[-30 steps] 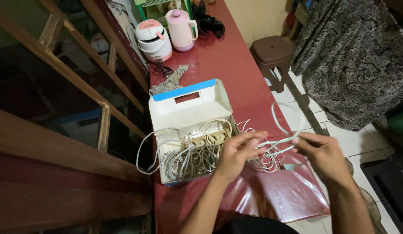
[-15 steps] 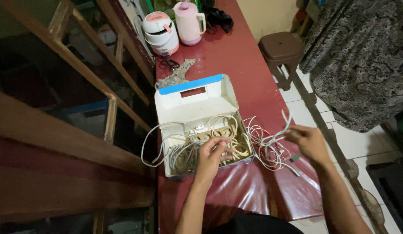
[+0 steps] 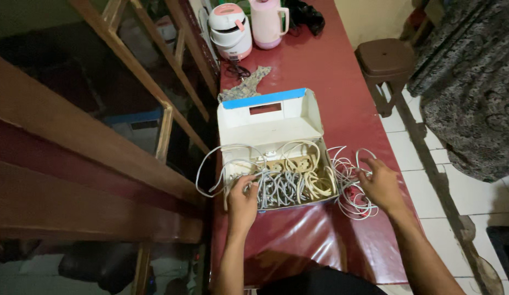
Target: The person opens a blue box on a table and removes a tangled mass of various cables and chargers. They proceed to untangle and separate the items, including red and white earphones, USB cables, and power adapters, placing them on the table surface.
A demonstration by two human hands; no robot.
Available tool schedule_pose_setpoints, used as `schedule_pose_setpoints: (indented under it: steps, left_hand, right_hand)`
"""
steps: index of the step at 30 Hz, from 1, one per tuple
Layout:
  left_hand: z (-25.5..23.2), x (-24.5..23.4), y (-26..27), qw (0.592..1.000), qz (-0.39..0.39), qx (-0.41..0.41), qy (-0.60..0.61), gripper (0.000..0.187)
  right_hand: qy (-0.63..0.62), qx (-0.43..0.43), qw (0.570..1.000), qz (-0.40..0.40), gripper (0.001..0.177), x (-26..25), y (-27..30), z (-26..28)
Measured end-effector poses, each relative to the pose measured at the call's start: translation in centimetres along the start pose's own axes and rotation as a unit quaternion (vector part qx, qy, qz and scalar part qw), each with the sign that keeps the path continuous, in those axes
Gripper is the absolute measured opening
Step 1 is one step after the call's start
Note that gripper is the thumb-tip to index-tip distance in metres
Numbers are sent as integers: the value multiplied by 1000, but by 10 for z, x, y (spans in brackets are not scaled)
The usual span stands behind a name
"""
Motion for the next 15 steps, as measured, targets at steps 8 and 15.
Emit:
schedule_pose_setpoints:
  steps: [8, 15]
  left_hand:
    - [13, 8, -14, 959, -48, 124, -249, 63]
    - [9, 29, 1, 955, 53, 32, -291, 48]
  right_hand:
    - [-99, -165, 972, 133, 45, 88, 2, 92]
    - [22, -286, 940, 182, 60, 143, 15, 111]
Point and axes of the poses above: each hand's wrist, its own y-axis away from the middle knuckle, its own x-axis out of the palm, z = x × y, the point moved 6 cm from there along -y, towards the middle knuckle, and after that the axes turned 8 degrees about -x, right-handed, at the moved point
